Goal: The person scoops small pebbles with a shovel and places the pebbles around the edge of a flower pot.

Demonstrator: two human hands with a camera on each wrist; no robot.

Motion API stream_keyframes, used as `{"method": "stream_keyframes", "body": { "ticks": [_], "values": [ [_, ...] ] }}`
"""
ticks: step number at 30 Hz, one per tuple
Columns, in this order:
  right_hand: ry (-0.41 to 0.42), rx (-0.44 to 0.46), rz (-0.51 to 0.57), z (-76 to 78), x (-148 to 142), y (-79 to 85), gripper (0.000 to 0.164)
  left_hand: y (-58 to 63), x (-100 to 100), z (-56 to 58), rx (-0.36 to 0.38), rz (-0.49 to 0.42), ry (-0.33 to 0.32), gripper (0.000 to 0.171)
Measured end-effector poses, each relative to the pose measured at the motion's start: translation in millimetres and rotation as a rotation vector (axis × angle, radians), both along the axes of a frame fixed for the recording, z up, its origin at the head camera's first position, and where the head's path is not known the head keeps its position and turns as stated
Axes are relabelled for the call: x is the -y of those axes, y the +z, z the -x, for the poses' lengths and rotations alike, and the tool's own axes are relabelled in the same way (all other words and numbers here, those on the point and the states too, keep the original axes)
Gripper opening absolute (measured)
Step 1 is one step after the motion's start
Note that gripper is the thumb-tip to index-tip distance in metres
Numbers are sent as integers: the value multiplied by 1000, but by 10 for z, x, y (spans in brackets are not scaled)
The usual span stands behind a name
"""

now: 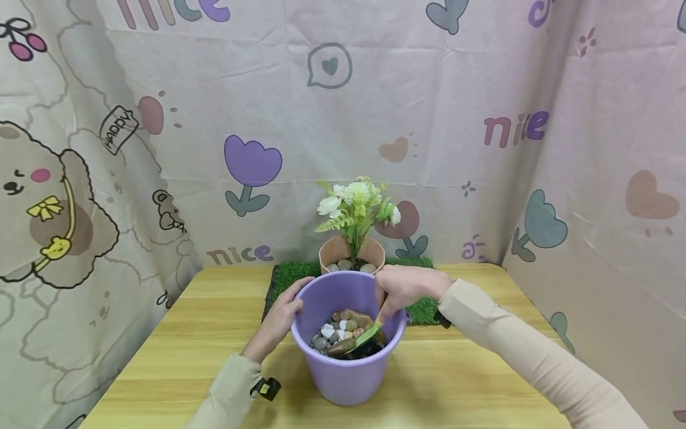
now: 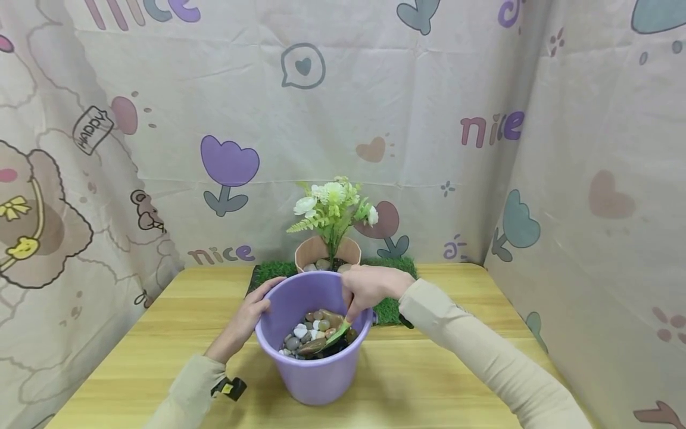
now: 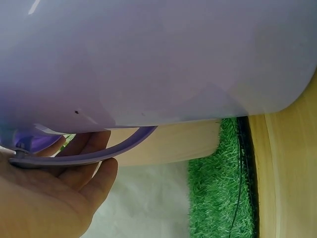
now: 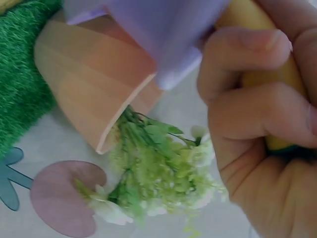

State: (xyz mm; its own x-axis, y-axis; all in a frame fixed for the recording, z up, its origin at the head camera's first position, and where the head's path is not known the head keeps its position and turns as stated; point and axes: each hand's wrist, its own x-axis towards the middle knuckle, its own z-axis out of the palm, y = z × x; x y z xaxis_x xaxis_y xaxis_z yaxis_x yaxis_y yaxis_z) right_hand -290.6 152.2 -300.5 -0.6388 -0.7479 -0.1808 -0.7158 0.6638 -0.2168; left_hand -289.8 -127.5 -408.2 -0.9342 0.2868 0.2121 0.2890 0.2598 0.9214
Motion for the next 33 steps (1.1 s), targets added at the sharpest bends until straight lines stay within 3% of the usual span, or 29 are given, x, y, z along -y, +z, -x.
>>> {"method": "stream_keyframes", "body": {
  "ticks": [3, 8, 13, 22, 29, 33],
  "values": [
    [23, -24, 49, 24, -18, -68, 14, -10, 9, -2, -7, 6, 6, 65],
    [24, -159, 102, 73, 42, -166, 11, -8, 19, 0, -2, -13, 1, 65],
    [13, -216, 94, 115, 114, -244, 15, -31, 10, -11, 5, -16, -15, 66],
    [8, -305, 35, 38, 92, -62, 14, -6, -10, 5, -19, -6, -4, 65],
    [13, -285, -58, -36, 57, 45, 14, -8, -6, 2, -6, -6, -5, 66],
    [81, -230, -46, -46, 89, 3, 14, -14, -7, 0, -3, -9, 2, 66]
  ]
}}
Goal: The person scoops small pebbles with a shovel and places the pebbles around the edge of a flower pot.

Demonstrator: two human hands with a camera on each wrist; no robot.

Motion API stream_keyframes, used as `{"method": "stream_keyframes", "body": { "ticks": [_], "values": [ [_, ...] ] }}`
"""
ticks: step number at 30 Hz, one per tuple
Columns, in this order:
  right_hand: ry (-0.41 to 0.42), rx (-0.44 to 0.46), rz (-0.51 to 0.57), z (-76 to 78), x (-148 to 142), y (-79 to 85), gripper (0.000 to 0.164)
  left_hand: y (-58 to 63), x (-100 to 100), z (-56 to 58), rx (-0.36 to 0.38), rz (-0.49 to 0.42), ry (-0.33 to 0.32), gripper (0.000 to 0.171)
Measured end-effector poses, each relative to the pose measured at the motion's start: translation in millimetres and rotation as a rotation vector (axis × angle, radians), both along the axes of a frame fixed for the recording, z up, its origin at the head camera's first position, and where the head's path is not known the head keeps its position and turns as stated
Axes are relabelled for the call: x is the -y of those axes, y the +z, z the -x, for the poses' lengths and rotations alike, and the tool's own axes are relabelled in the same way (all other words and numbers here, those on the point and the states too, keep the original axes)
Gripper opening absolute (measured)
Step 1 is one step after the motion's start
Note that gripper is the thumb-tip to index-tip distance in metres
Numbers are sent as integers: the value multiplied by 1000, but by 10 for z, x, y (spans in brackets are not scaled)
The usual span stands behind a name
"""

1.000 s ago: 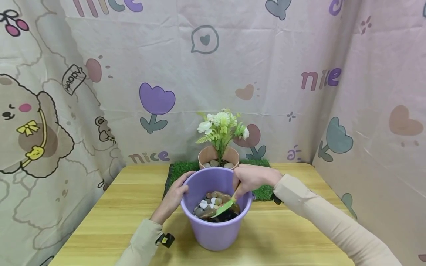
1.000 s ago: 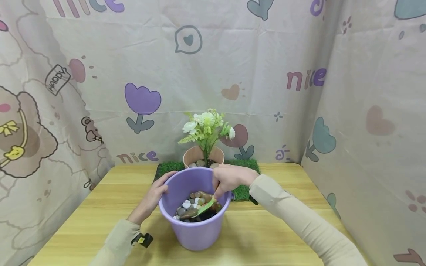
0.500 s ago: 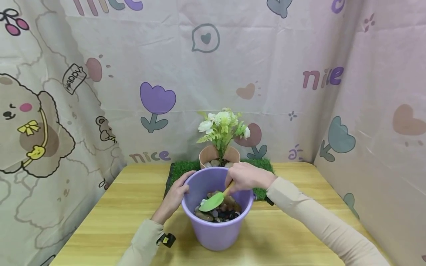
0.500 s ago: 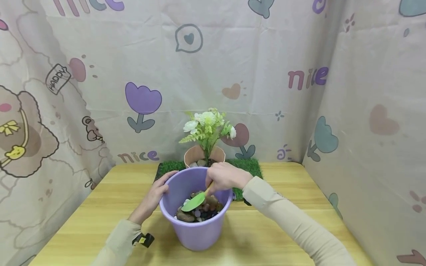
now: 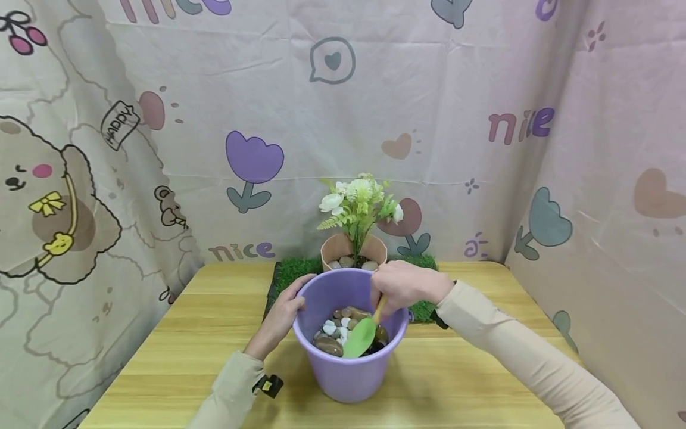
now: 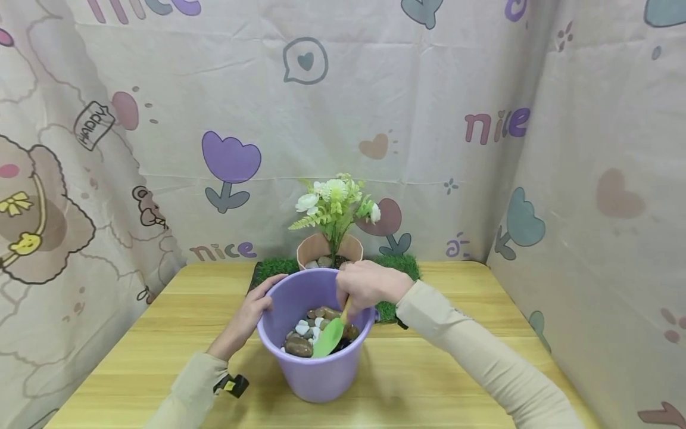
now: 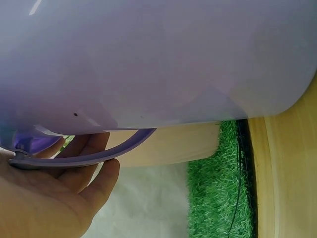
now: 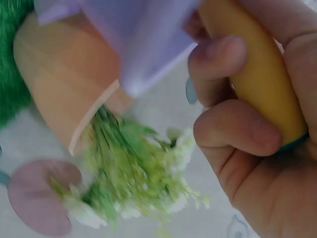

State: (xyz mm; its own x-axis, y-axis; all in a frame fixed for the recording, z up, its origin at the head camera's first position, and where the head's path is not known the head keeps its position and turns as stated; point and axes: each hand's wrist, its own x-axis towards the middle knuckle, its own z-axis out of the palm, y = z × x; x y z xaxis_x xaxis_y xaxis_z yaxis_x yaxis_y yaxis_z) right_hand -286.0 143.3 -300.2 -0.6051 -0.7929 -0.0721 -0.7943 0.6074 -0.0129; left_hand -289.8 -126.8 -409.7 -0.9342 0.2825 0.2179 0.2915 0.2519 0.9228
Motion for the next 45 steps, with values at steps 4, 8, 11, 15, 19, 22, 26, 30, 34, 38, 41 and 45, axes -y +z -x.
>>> {"method": "stream_keyframes", "body": {
  "ticks": [4, 8, 11, 15, 19, 22, 26, 30, 34, 38, 41, 45],
  "values": [
    [43, 19, 53, 42, 46, -96, 17, 19, 3, -7, -3, -8, -2, 66],
    [37, 14, 94, 111, 75, -194, 14, 22, 6, -23, 10, -8, 0, 65],
    [17, 42, 124, 161, 81, -254, 14, 10, 3, -31, 10, -13, 8, 64],
    [19, 91, 167, 206, 105, -321, 12, 6, 6, -29, -3, -18, 11, 64],
    [30, 87, 202, 234, 125, -375, 12, 11, 8, -24, -5, -16, 5, 64],
    [14, 99, 222, 238, 107, -398, 12, 17, 8, -25, -1, -15, -2, 64],
    [7, 126, 263, 208, 50, -389, 14, 31, 0, -15, -7, -9, -6, 64],
    [-2, 108, 298, 169, -9, -349, 14, 40, 0, 4, -6, -14, -15, 62],
    [-27, 100, 332, 138, -60, -323, 14, 31, 11, 5, 27, -28, -19, 52],
    [-36, 88, 387, 120, -120, -328, 13, 14, 21, 2, 34, -32, -8, 44],
    [-35, 87, 449, 115, -177, -361, 12, -5, 30, -7, 29, -34, -1, 43],
    [-41, 104, 532, 96, -246, -403, 14, -13, 32, -24, 6, -34, -12, 42]
  ]
}}
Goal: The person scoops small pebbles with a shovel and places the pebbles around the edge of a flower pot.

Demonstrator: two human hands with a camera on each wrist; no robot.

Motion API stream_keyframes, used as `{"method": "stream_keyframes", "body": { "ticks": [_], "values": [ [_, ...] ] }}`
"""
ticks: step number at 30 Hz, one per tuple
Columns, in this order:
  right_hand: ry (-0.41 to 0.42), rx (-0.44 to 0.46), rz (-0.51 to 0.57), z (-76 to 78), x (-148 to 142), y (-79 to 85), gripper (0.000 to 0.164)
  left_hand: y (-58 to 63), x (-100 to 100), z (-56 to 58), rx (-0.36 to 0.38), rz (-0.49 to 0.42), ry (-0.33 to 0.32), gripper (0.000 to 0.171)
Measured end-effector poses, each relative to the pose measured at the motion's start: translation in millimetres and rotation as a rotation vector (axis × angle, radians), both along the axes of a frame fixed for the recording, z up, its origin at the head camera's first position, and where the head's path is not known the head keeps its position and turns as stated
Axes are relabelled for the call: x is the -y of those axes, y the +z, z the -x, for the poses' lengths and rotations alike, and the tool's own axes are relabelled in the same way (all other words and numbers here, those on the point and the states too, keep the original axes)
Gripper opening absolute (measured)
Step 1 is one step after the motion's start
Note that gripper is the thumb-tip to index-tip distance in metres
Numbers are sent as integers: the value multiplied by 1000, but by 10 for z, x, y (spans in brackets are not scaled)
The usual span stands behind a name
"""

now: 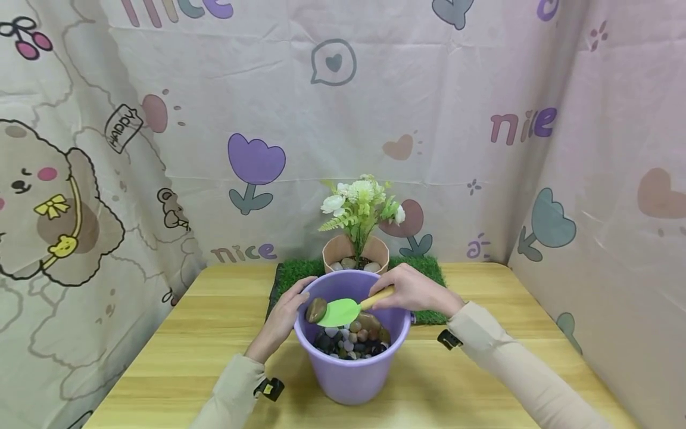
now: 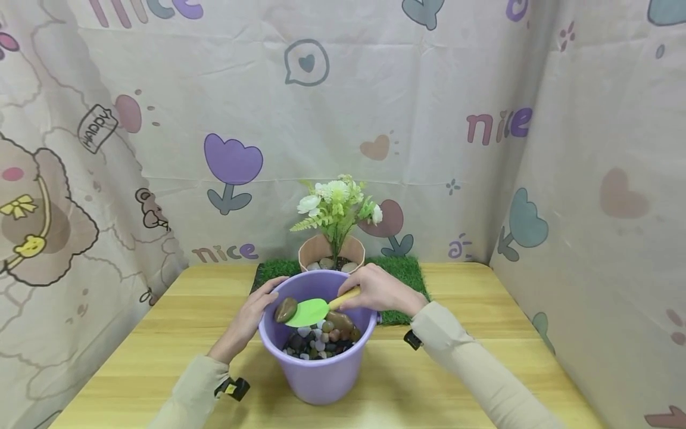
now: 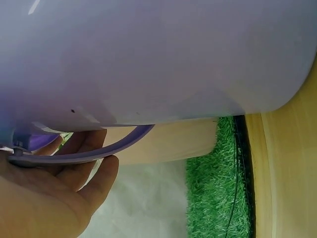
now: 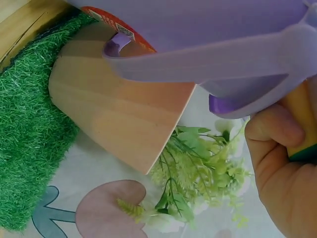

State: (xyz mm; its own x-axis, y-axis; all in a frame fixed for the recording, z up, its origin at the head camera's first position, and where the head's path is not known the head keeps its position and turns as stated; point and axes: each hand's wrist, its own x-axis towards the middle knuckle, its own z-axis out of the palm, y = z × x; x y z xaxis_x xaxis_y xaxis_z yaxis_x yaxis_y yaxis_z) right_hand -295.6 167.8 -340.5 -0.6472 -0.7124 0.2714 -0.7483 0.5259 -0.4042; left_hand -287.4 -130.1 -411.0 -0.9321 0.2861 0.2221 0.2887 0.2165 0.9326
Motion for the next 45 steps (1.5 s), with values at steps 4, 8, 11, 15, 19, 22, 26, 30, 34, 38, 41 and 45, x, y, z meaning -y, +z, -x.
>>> {"method": "stream_keyframes", "body": {
  "ticks": [4, 8, 11, 15, 19, 22, 26, 30, 34, 38, 41, 45],
  "values": [
    [-20, -12, 51, -16, -34, -12, 16, -6, 1, -1, -19, 2, 8, 42],
    [-48, -57, 74, -3, -57, -16, 17, -20, 10, 10, -5, -6, 24, 42],
    [-56, -78, 70, 16, -66, -29, 18, -23, 16, 9, 6, -15, 23, 41],
    [-79, -117, 32, 35, -62, -52, 19, -18, 18, 12, 8, -26, 18, 41],
    [-117, -167, -1, 34, -64, -87, 21, -14, 14, 12, 8, -30, 24, 41],
    [-126, -176, 0, 33, -74, -120, 21, -19, 10, 7, 15, -34, 24, 41],
    [-129, -170, 32, 34, -101, -149, 21, -30, 5, 3, 24, -29, 26, 41],
    [-138, -152, 63, 33, -140, -150, 21, -27, 1, 4, 15, -16, 32, 41],
    [-149, -139, 80, 31, -188, -141, 21, -21, -2, 13, 11, -14, 36, 41],
    [-148, -149, 96, 29, -236, -130, 22, -22, -3, 19, 18, -14, 35, 40],
    [-147, -148, 109, 26, -267, -109, 23, -14, -2, 15, 20, -16, 30, 41],
    [-175, -148, 118, 21, -303, -60, 23, -1, 3, 8, 26, -20, 17, 41]
  ]
}}
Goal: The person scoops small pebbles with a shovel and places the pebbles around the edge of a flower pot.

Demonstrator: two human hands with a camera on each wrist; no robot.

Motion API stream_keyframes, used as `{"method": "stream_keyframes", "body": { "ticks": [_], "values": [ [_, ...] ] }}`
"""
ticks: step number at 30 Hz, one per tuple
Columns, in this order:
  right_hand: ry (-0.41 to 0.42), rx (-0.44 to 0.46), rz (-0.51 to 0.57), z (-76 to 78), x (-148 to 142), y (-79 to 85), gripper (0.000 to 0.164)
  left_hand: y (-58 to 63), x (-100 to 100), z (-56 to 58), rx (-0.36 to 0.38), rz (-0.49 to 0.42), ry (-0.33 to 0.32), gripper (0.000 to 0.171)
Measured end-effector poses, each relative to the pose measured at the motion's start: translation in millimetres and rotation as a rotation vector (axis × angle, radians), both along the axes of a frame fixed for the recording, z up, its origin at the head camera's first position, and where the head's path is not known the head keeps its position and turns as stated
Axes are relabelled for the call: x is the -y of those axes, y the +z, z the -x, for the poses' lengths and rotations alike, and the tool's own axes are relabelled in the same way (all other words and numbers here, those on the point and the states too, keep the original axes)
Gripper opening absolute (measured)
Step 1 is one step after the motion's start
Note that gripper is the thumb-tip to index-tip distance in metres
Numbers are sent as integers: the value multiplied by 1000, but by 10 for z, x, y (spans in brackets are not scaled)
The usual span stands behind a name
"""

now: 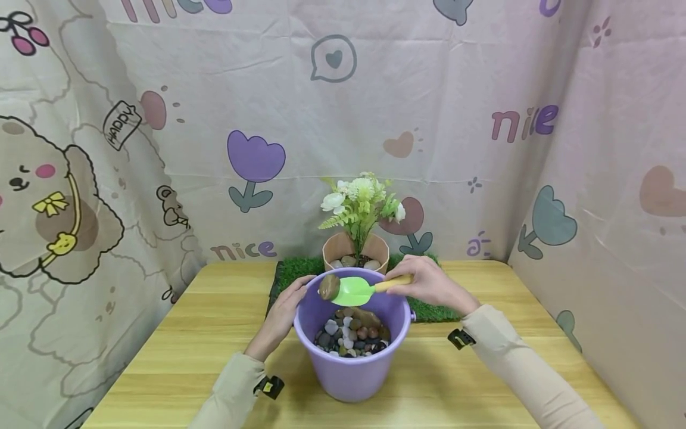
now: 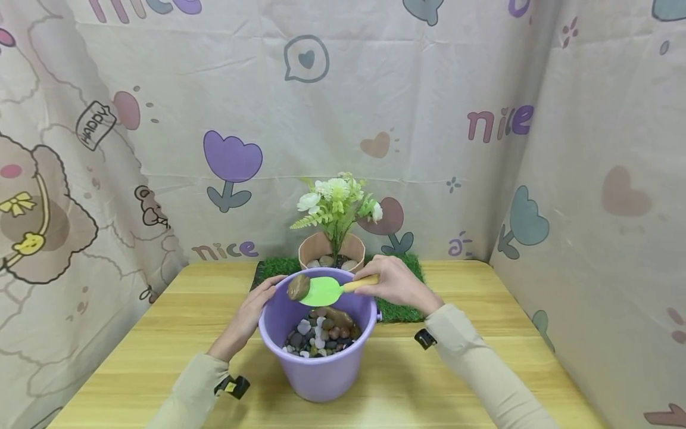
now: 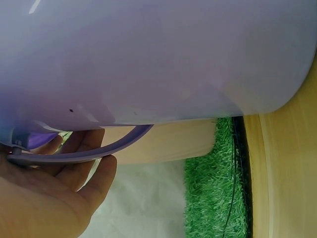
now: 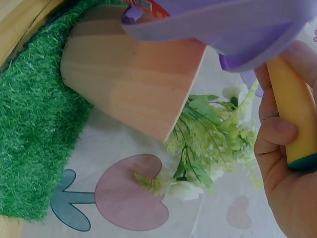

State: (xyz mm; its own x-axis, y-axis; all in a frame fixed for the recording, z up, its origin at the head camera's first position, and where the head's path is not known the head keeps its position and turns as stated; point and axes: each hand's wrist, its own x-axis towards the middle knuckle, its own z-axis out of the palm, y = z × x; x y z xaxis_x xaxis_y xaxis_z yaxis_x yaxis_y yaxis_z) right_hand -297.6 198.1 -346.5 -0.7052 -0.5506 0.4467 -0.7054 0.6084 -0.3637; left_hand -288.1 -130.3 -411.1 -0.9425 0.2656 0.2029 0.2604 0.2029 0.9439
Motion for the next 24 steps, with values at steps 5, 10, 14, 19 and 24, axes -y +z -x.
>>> {"method": "stream_keyframes", "body": {
  "ticks": [5, 10, 14, 19, 24],
  "values": [
    [-44, -32, 13, 32, -60, 43, 22, -4, 5, 6, 2, 0, -9, 41],
    [-67, -69, 6, 84, -110, 127, 21, -8, 2, 13, -9, 1, 3, 41],
    [-74, -78, -7, 154, -124, 206, 21, -10, 3, 19, -15, 0, 16, 41],
    [-110, -45, -18, 270, -124, 282, 24, -4, 3, 7, -14, -10, 9, 41],
    [-164, -30, -51, 436, -102, 289, 24, 1, -5, -6, -12, -21, -2, 42]
  ]
}}
